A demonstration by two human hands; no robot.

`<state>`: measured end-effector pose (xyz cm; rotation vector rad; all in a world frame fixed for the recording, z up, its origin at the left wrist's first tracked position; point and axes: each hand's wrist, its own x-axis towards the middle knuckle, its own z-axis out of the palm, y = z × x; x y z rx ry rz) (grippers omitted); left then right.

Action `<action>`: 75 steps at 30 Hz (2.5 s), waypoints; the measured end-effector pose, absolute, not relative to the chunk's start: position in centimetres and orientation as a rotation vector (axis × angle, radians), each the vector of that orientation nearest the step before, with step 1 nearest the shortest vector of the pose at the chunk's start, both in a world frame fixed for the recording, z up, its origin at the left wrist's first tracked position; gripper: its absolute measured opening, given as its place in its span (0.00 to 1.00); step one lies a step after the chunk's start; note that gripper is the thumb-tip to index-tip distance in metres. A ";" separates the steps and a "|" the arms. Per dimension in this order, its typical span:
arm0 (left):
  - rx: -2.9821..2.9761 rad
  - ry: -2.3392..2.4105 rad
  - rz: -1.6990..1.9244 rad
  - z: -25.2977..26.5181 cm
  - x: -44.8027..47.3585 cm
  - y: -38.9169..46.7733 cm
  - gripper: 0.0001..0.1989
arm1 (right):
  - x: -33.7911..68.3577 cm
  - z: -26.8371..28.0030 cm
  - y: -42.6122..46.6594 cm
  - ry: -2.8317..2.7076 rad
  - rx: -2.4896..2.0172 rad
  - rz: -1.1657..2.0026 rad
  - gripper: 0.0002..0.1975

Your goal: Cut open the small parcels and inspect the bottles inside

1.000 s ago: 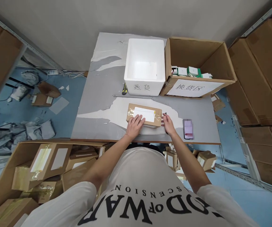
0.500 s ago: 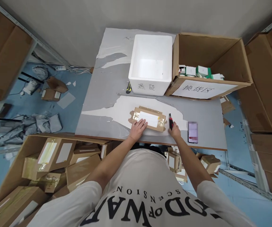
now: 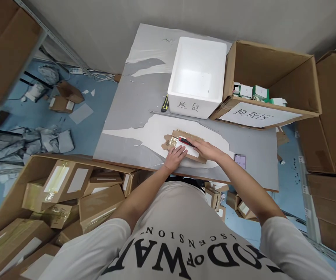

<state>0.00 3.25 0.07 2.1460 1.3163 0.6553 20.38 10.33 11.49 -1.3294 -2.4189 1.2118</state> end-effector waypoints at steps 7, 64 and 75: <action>2.153 1.291 0.667 -0.3 0.0 3.5 0.20 | 19.8 10.8 11.4 -2.753 -1.320 1.080 0.30; 2.423 1.367 0.500 1.2 0.0 3.7 0.17 | 37.1 11.0 -1.2 -2.427 -2.226 0.466 0.32; 2.346 1.297 0.624 3.0 -1.5 4.0 0.14 | 28.8 -2.9 1.0 -1.766 -2.613 0.550 0.31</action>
